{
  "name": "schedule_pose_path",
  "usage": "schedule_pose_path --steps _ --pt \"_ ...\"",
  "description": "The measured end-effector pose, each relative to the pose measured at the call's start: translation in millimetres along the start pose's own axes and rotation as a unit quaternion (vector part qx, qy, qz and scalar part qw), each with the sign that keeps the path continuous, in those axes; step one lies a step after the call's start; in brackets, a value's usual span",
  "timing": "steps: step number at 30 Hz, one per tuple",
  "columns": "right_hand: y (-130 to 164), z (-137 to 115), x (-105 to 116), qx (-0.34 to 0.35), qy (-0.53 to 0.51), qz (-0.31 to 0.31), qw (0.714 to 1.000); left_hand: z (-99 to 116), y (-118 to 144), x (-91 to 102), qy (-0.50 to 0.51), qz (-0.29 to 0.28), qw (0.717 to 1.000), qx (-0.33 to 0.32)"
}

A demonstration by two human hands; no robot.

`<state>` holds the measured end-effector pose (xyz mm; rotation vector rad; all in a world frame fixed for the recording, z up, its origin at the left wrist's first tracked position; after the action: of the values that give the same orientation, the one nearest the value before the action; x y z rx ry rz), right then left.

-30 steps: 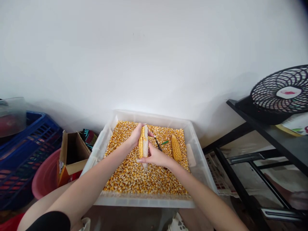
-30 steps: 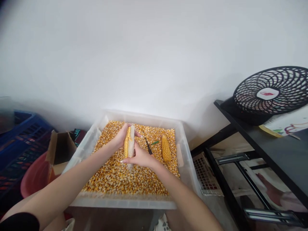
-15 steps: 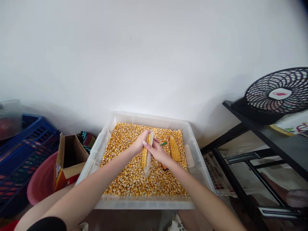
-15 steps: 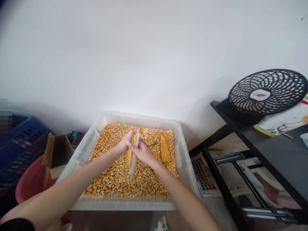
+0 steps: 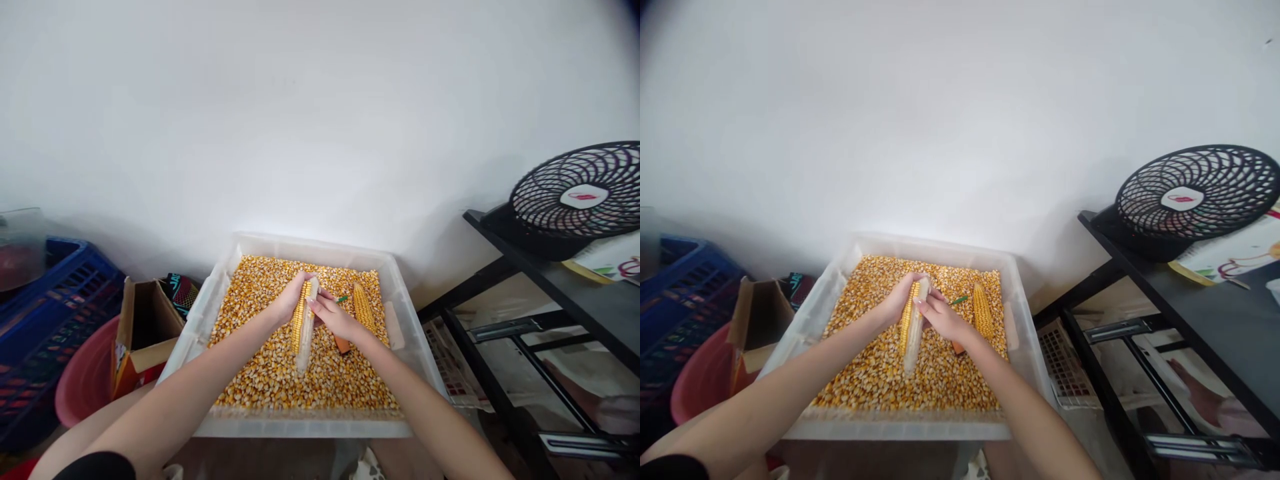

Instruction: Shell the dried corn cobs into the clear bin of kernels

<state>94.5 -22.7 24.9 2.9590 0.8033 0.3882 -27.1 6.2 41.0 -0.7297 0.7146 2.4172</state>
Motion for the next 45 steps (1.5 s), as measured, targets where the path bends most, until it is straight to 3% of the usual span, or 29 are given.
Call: schedule_pose_path --steps 5,10,20,25,28,30,36,40,45 --pt "-1 -4 -4 -0.032 -0.021 0.007 0.999 0 0 -2.6 -0.029 0.002 1.0 0.006" --pt "-1 -6 -9 0.041 0.073 0.129 0.988 -3 -2 -5.9 -0.082 0.01 0.994 -0.075" --pt "1 2 -2 0.039 0.112 0.056 0.991 -3 3 -7.4 -0.023 -0.003 1.0 0.016" --pt "0 1 0 0.0 0.058 0.02 0.998 -5 -2 -2.4 -0.017 -0.006 1.0 -0.013" --pt "0 2 -4 -0.013 0.067 0.045 0.997 -6 -2 -1.2 -0.057 0.009 0.997 -0.043" --pt "0 1 -5 0.0 0.085 0.059 0.995 -6 -1 -1.8 -0.062 0.007 0.997 -0.032" --pt "3 -7 2 0.032 0.094 0.02 0.995 -2 1 -4.1 -0.008 -0.006 1.0 0.017" --pt "1 -5 4 0.001 0.057 0.008 0.998 -2 1 -6.1 0.0 -0.006 1.0 0.026" --pt "-2 -4 -5 0.02 0.103 0.139 0.985 -7 -1 -7.4 -0.044 0.012 0.998 -0.037"
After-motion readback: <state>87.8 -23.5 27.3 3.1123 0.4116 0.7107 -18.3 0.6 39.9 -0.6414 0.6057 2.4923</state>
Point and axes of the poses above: each hand's wrist, its own y-axis away from the middle knuckle, its own x-axis out of the back of the hand, z = x × y, the point moved 1 cm from there along -y, towards the middle knuckle, and after that the axes turned 5 degrees about y, right-handed, at the moved point
